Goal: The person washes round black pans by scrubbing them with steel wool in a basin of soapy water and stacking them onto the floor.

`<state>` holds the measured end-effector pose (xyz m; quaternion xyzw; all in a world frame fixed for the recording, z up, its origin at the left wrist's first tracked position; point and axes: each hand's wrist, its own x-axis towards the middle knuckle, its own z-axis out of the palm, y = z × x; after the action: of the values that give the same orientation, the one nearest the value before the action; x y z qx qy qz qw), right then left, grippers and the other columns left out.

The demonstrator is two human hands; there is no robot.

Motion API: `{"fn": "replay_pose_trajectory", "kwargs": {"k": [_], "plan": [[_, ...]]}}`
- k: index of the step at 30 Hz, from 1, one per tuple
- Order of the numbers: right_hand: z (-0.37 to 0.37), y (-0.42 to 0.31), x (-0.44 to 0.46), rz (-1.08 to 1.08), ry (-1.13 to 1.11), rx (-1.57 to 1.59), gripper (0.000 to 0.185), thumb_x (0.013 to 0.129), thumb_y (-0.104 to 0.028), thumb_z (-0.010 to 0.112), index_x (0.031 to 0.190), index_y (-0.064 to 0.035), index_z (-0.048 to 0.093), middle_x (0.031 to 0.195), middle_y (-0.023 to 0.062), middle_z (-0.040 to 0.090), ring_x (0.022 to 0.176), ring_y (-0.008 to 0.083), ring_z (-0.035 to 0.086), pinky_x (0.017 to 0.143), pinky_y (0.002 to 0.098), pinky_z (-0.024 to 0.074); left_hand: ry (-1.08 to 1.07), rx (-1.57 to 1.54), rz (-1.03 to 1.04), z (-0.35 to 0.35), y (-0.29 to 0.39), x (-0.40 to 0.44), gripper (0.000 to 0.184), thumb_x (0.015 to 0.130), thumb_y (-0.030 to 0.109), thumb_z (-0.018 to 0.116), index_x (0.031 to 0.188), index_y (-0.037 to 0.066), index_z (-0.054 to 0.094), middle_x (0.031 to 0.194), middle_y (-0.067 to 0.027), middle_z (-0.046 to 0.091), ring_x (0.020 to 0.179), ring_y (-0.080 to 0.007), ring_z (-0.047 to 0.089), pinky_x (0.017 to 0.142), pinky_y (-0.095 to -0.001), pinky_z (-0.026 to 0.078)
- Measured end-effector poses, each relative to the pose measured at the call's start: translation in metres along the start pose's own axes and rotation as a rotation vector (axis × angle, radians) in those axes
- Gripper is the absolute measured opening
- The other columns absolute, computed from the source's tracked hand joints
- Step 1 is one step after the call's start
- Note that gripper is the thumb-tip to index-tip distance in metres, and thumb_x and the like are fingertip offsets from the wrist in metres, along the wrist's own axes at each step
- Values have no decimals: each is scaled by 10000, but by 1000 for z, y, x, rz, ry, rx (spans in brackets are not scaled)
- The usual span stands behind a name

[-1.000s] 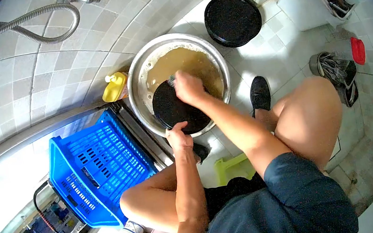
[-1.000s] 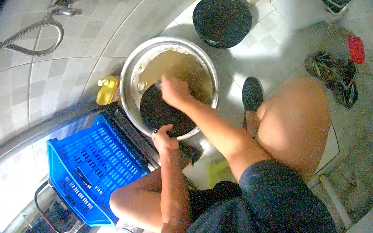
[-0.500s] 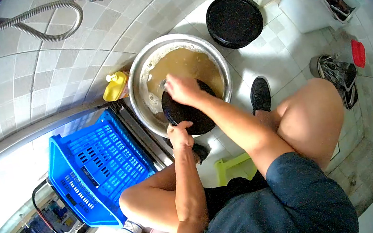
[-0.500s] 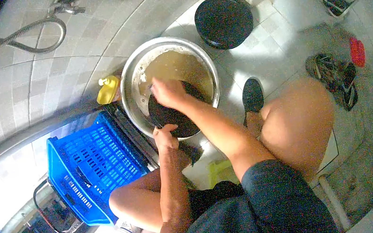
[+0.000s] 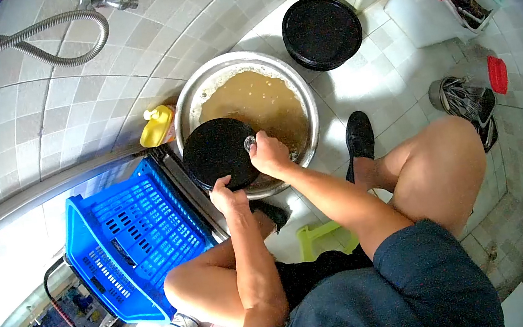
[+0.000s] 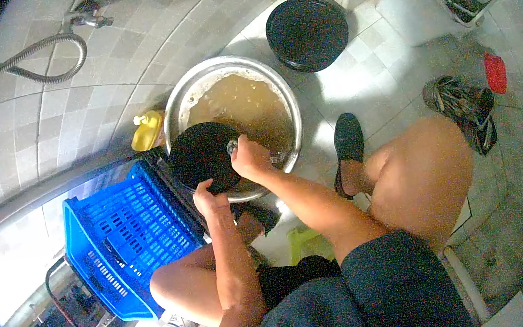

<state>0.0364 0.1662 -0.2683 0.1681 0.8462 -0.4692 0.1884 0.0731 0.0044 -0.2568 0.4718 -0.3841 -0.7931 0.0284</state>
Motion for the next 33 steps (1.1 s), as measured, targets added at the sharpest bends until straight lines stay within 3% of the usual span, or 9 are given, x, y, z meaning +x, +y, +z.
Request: {"fn": "replay_pose_trajectory", "kwargs": {"k": [4, 9, 18, 20, 22, 24, 27, 31, 33], "plan": [[-12, 1, 26, 72, 107, -44, 286, 935, -268, 548, 1045, -8, 595, 907, 242, 690, 889, 438, 680, 787, 564, 527, 75, 295, 121, 9, -8, -30, 499, 648, -144, 563, 1133, -34, 602, 1112, -151, 643, 974, -374, 623, 927, -516, 518], [-28, -16, 64, -9, 188, -29, 245, 939, -257, 556, 978, -22, 613, 908, 239, 683, 880, 442, 668, 784, 568, 514, -104, 655, 282, 2, -11, -52, 470, 629, -177, 592, 1080, -45, 611, 999, -121, 665, 877, -329, 642, 828, -458, 539], [1, -62, 6, -832, -113, 104, 231, 914, -267, 621, 888, -53, 535, 801, 157, 657, 727, 399, 659, 638, 524, 519, -32, 380, 65, 36, -12, -61, 373, 738, -150, 584, 1081, -6, 608, 950, -101, 668, 809, -246, 652, 701, -356, 542], [0, -61, 6, -842, -172, 85, 232, 917, -268, 618, 890, -53, 537, 799, 166, 655, 731, 407, 658, 645, 529, 519, -75, 354, 87, 32, -13, -52, 391, 712, -172, 576, 1072, -26, 623, 955, -101, 675, 809, -251, 652, 704, -349, 541], [1, -55, 13, -586, 77, 127, 238, 925, -279, 611, 900, -50, 550, 813, 181, 661, 747, 415, 662, 662, 532, 522, -155, 432, 108, 32, -10, -54, 409, 681, -189, 572, 1054, -34, 642, 967, -100, 684, 815, -258, 653, 727, -350, 540], [-5, -37, 38, -358, 83, -14, 258, 954, -292, 581, 932, -35, 577, 822, 202, 668, 766, 427, 663, 689, 548, 515, -173, 406, 70, 28, -12, -51, 443, 637, -205, 570, 1031, -17, 649, 966, -97, 691, 829, -265, 656, 754, -355, 536], [-4, -12, 47, -418, 158, -30, 264, 954, -301, 581, 926, -39, 572, 814, 203, 665, 782, 437, 660, 690, 549, 513, -95, 436, 100, 28, -8, -50, 439, 628, -200, 583, 1023, -16, 646, 955, -99, 689, 830, -269, 663, 749, -352, 538], [6, -22, 0, -670, -108, 68, 277, 907, -308, 640, 882, -53, 534, 780, 200, 657, 743, 437, 665, 671, 556, 515, -50, 331, 114, 16, -2, -28, 390, 661, -174, 571, 1015, -20, 626, 976, -128, 670, 879, -337, 658, 777, -460, 566], [13, -11, 6, -509, -3, -29, 241, 923, -281, 605, 912, -43, 565, 793, 202, 677, 742, 422, 678, 675, 560, 525, 39, 129, -27, -7, 1, 7, 374, 664, -174, 564, 1003, -24, 613, 1007, -159, 650, 883, -383, 649, 808, -521, 567]]}}
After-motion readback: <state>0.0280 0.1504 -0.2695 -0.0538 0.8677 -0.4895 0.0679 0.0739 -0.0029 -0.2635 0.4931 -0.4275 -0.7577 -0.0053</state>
